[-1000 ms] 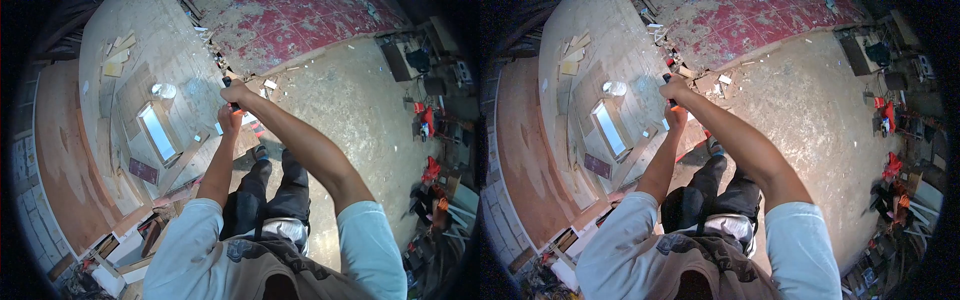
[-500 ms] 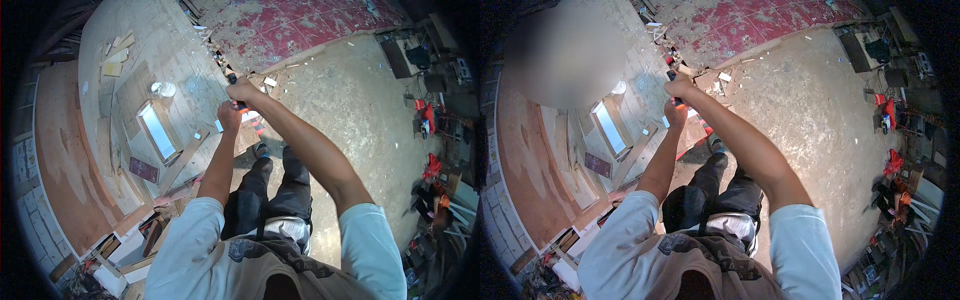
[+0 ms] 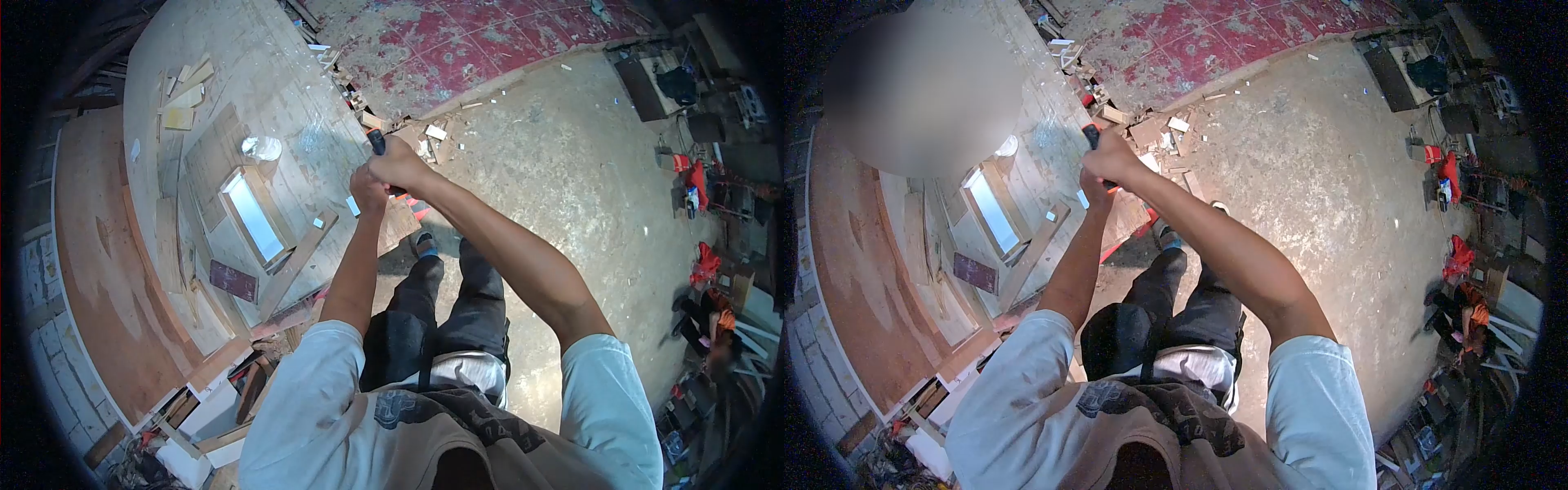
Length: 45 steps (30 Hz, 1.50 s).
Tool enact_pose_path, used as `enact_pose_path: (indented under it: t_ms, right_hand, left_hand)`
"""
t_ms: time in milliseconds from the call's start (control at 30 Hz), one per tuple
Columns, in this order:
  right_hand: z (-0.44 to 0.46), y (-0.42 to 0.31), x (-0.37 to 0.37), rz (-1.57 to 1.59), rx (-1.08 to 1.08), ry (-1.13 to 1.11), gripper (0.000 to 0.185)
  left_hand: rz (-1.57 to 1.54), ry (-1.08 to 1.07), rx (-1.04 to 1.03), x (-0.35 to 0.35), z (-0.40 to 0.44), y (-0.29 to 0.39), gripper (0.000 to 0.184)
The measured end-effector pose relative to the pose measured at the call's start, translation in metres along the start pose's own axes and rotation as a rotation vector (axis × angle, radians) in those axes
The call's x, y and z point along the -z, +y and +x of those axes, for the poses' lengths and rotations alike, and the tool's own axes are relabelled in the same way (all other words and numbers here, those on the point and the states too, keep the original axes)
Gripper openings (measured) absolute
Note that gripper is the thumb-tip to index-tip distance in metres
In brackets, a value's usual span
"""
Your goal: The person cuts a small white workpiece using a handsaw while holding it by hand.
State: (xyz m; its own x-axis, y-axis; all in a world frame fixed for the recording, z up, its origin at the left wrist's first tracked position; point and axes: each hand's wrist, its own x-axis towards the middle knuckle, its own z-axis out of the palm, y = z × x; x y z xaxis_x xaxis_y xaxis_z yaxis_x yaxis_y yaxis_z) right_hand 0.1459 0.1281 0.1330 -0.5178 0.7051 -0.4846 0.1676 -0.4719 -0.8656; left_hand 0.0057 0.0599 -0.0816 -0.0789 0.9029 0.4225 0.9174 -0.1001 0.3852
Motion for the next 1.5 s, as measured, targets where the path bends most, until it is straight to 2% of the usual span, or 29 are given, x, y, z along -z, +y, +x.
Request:
enact_pose_path:
  t_ms: [67, 100, 200, 233, 333, 400, 433, 467, 500, 533, 567, 600, 667, 700, 800, 833, 900, 967, 1033, 1067, 1133, 1167, 1300, 1400, 1467, 1500]
  right_hand:
    - [-0.022, -0.029, -0.009, 0.037, 0.073, -0.008, 0.010]
    - [-0.026, -0.041, -0.009, 0.016, 0.015, -0.009, 0.011]
    - [-0.053, -0.063, 0.000, 0.089, -0.040, -0.044, 0.010]
    - [-0.061, -0.065, 0.002, 0.137, 0.007, -0.028, 0.006]
    - [0.000, 0.005, 0.008, 0.055, 0.011, 0.007, 0.009]
    - [0.024, 0.004, 0.002, 0.091, 0.028, 0.016, 0.011]
    - [0.036, 0.005, -0.003, 0.057, -0.042, 0.030, 0.009]
    - [0.040, 0.007, -0.005, 0.030, -0.117, 0.052, 0.022]
    - [0.020, -0.007, -0.006, 0.090, -0.055, 0.038, 0.014]
    - [0.014, -0.023, -0.003, 0.086, -0.052, 0.043, 0.014]
    - [0.009, -0.030, -0.003, 0.057, -0.085, 0.056, 0.016]
    - [0.002, -0.037, -0.004, 0.032, -0.124, 0.067, 0.022]
    - [-0.015, -0.042, 0.001, 0.084, -0.153, 0.037, 0.023]
    - [-0.022, -0.040, 0.003, 0.139, -0.108, 0.018, 0.009]
    - [-0.003, -0.015, 0.003, 0.212, -0.019, 0.009, 0.006]
    - [0.014, 0.002, 0.000, 0.188, -0.023, 0.025, 0.008]
    - [0.020, 0.002, -0.007, 0.077, -0.011, 0.073, 0.013]
    - [0.005, -0.003, -0.006, 0.099, -0.013, 0.071, 0.012]
    - [-0.017, -0.013, -0.004, 0.143, 0.002, 0.075, 0.010]
    - [-0.031, -0.016, -0.003, 0.143, -0.002, 0.071, 0.010]
    - [-0.052, -0.025, -0.002, 0.163, -0.001, 0.059, 0.012]
    - [-0.050, -0.018, -0.004, 0.084, -0.025, 0.086, 0.012]
    - [-0.017, 0.009, -0.004, 0.138, 0.017, 0.060, 0.014]
    - [-0.018, 0.010, -0.009, 0.073, 0.058, 0.071, 0.015]
    - [-0.056, -0.005, -0.014, 0.033, 0.043, 0.144, 0.021]
    - [-0.084, -0.025, -0.013, 0.109, 0.049, 0.102, 0.029]
  left_hand:
    - [-0.618, 0.055, 0.261, -0.026, -0.019, -0.025, 0.016]
    - [-0.252, 0.042, 0.133, 0.029, 0.007, 0.026, 0.018]
    - [-0.282, -0.011, 0.238, 0.016, 0.006, 0.022, 0.018]
    - [-0.294, -0.034, 0.288, 0.011, 0.006, 0.018, 0.017]
    - [-0.315, -0.074, 0.383, 0.010, 0.012, 0.018, 0.018]
    - [0.050, -0.019, 0.169, 0.022, 0.015, 0.029, 0.017]
    - [0.036, 0.071, 0.116, 0.020, 0.016, 0.028, 0.010]
    - [0.035, 0.064, 0.109, 0.021, 0.012, 0.026, 0.010]
    - [-0.076, 0.037, 0.138, 0.021, 0.011, 0.024, 0.008]
    - [-0.186, 0.014, 0.171, 0.019, 0.012, 0.023, 0.008]
    - [-0.823, 0.121, 0.400, -0.001, 0.008, 0.012, 0.012]
    - [-0.821, 0.113, 0.409, 0.004, 0.002, 0.013, 0.012]
    - [-0.418, 0.002, 0.254, 0.011, 0.008, 0.018, 0.011]
    - [-0.131, 0.021, 0.199, 0.023, 0.012, 0.029, 0.013]
    - [-0.092, 0.003, 0.143, 0.019, 0.012, 0.022, 0.013]
    - [-0.088, 0.068, 0.098, 0.016, 0.014, 0.024, 0.010]
    - [-0.105, 0.068, 0.132, 0.014, 0.010, 0.020, 0.009]
    - [-0.121, 0.056, 0.156, 0.010, 0.005, 0.013, 0.009]
    - [-0.469, 0.009, 0.419, 0.000, 0.000, 0.008, 0.010]
    - [-0.468, 0.009, 0.424, 0.007, 0.000, 0.015, 0.010]
    - [-0.011, 0.003, 0.148, 0.030, 0.020, 0.036, 0.010]
    - [-0.069, 0.074, 0.076, 0.035, 0.022, 0.038, 0.011]
    - [-0.036, 0.089, 0.078, 0.036, 0.025, 0.038, 0.012]
    - [-0.088, 0.165, -0.003, 0.034, 0.022, 0.035, 0.013]
    - [-0.318, 0.015, 0.197, 0.027, 0.016, 0.028, 0.014]
    - [-0.571, -0.029, 0.339, 0.009, 0.004, 0.017, 0.015]
